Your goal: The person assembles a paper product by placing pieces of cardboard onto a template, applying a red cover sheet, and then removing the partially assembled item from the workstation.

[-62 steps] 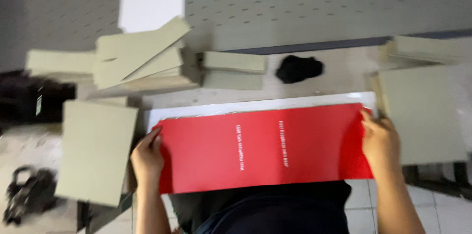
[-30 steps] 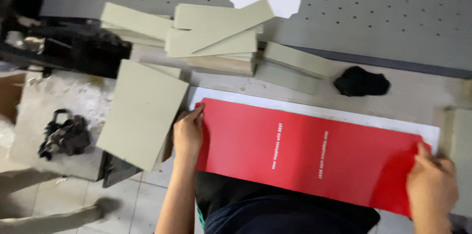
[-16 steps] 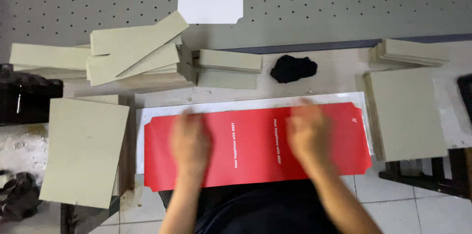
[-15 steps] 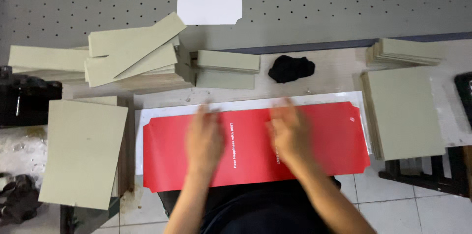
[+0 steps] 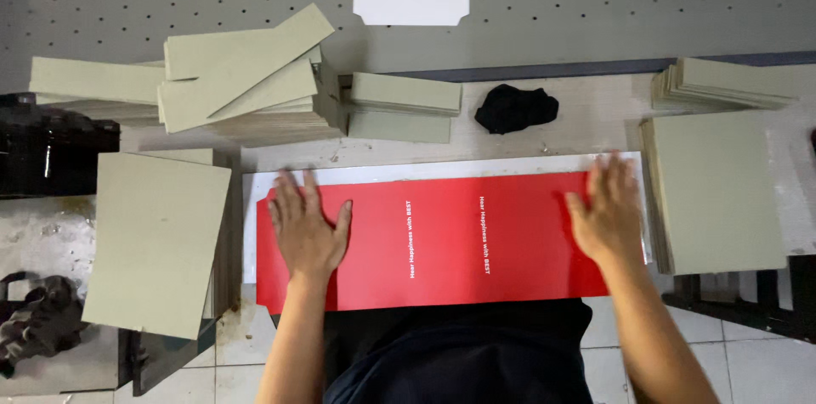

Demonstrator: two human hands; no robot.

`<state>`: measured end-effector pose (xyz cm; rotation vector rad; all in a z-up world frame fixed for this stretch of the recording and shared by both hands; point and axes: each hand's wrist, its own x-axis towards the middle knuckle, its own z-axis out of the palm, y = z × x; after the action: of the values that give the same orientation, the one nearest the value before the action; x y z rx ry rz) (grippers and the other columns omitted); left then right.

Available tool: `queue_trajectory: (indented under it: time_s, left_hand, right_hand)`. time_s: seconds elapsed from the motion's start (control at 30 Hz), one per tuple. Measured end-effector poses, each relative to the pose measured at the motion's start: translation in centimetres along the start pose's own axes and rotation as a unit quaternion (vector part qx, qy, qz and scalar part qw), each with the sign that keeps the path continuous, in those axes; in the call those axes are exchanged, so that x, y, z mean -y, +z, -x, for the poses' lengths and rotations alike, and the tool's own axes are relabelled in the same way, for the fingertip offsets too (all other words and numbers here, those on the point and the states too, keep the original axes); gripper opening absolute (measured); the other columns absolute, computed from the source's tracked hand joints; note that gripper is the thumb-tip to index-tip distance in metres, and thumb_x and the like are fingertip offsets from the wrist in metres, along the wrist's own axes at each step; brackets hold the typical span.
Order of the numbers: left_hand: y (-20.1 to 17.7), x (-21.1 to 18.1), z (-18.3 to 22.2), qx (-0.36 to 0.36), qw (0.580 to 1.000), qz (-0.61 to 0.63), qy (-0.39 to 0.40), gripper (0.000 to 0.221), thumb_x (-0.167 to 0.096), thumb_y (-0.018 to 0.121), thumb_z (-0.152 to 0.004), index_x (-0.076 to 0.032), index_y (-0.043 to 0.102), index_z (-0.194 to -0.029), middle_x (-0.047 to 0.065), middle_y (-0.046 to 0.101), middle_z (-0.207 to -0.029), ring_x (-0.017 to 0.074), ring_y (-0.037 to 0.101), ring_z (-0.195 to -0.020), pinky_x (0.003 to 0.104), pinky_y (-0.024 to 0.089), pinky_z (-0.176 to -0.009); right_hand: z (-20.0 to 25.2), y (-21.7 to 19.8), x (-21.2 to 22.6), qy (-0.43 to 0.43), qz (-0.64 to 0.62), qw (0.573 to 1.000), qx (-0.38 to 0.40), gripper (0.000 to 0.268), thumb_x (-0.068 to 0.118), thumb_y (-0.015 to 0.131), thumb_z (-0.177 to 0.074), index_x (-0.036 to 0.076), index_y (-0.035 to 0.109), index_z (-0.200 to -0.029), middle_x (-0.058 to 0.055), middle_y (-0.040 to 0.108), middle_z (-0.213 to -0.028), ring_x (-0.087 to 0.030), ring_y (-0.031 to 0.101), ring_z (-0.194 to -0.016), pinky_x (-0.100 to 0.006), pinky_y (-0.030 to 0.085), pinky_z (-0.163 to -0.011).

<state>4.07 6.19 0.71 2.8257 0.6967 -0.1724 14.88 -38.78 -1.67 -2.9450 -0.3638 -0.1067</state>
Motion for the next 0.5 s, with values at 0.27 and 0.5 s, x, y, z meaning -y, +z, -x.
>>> queue_trajectory:
  time_s: [0.27,0.5]
  left_hand:
    - [0.5,-0.2,-0.1,0.004,0.999,0.022,-0.026,0.104,-0.078,0.046,-0.092,-0.01,0.019,-0.167,0.026,0.009,-0.172,0.0401,0.006,-0.161,0.059,0.006,-0.128]
    - [2.1,-8.8,1.7,-0.208,0.96,-0.034,0.186,0.086,-0.031,0.08,-0.077,-0.017,0.046,-0.155,0.023,0.038,-0.162,0.0467,0.029,-0.151,0.064,0.021,-0.119]
  right_hand:
    - [0.8,-2.4,0.9,0.179,0.029,0.977,0.111,0.078,0.06,0.022,-0.11,0.008,0.017,-0.169,-0.023,0.01,-0.174,-0.039,0.012,-0.16,-0.05,0.012,-0.129]
    - [-1.4,-3.8,10.8,-0.02,0.046,0.984,-0.168,0.032,0.01,0.077,-0.089,0.003,0.07,-0.119,-0.029,0.056,-0.134,-0.06,0.048,-0.13,-0.068,0.036,-0.111]
